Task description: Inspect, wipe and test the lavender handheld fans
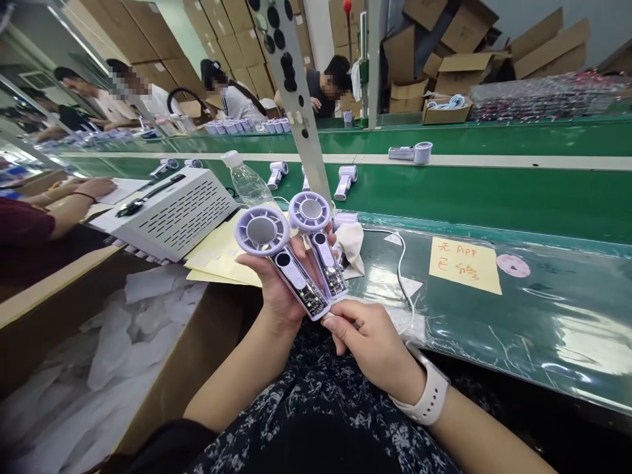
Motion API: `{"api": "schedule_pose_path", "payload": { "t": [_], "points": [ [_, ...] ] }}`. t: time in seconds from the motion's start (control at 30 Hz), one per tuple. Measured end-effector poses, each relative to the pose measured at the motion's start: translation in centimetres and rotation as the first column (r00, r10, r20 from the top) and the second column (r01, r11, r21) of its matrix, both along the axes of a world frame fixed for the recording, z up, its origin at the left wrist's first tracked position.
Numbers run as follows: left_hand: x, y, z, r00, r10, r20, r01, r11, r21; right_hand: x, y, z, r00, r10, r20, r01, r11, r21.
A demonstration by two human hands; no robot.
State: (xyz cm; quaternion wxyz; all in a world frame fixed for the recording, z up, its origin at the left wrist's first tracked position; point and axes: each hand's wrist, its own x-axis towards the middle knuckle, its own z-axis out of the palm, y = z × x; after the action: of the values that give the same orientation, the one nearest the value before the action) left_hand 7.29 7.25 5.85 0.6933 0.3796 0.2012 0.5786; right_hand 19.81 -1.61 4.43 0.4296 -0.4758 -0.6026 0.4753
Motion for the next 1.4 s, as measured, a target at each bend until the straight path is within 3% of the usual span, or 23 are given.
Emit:
{"api": "schedule_pose_path", "payload": {
  "t": [0.17,0.37,0.63,0.7,0.87,0.97,1.07,1.17,1.3,1.4],
  "points": [
    [0.1,-0.1,-1.0,0.998,0.055,-0.033,-0.055,0.998,0.017,-0.8,-0.3,-1.5,0.982,-0.076,-0.174,0.056,0.991,-0.119],
    [0.5,-0.6,-1.1,0.986,0.062,0.157,-0.051,0.996,-0.076,-0.2,-0.3,-1.4,0.999,0.003,0.035,-0.008,0.988,0.153],
    [0.2,-0.6,-0.4,0.973,-0.018,0.229,0.046,0.992,-0.116,-0.3,-0.8,-1.9,1.000,0.016,-0.017,-0.010,0.954,0.300],
    [-0.1,-0.5,-0.2,0.973,-0.017,0.232,0.049,0.990,-0.134,-0.2,-0.6,-2.0,0.999,-0.017,-0.051,0.030,0.965,0.259],
    [-0.8,-0.6,-0.8,0.979,-0.028,0.204,0.045,0.996,-0.079,-0.4,-0.2,-2.3,0.982,-0.082,-0.167,0.080,0.997,-0.017],
    [-0.6,-0.9,-1.3,0.986,-0.019,0.166,0.019,1.000,0.007,-1.1,-0.5,-2.8,0.924,-0.116,-0.364,0.069,0.988,-0.141],
    [-0.2,-1.1,-1.7,0.990,-0.008,0.138,-0.004,0.996,0.087,-1.7,-0.8,-3.1,0.875,-0.169,-0.453,0.089,0.977,-0.193],
    [-0.1,-1.0,-2.1,0.993,-0.022,0.119,0.009,0.994,0.111,-1.2,-0.6,-3.1,0.919,-0.148,-0.366,0.103,0.985,-0.141],
    [-0.3,-0.3,-2.5,0.995,0.004,0.098,-0.010,0.998,0.064,1.0,0.4,-3.0,0.991,-0.120,-0.064,0.123,0.991,0.046],
    [-0.8,0.0,-2.2,0.990,0.082,0.113,-0.086,0.996,0.027,2.6,1.3,-3.3,0.946,-0.278,0.166,0.242,0.948,0.206]
  ]
}}
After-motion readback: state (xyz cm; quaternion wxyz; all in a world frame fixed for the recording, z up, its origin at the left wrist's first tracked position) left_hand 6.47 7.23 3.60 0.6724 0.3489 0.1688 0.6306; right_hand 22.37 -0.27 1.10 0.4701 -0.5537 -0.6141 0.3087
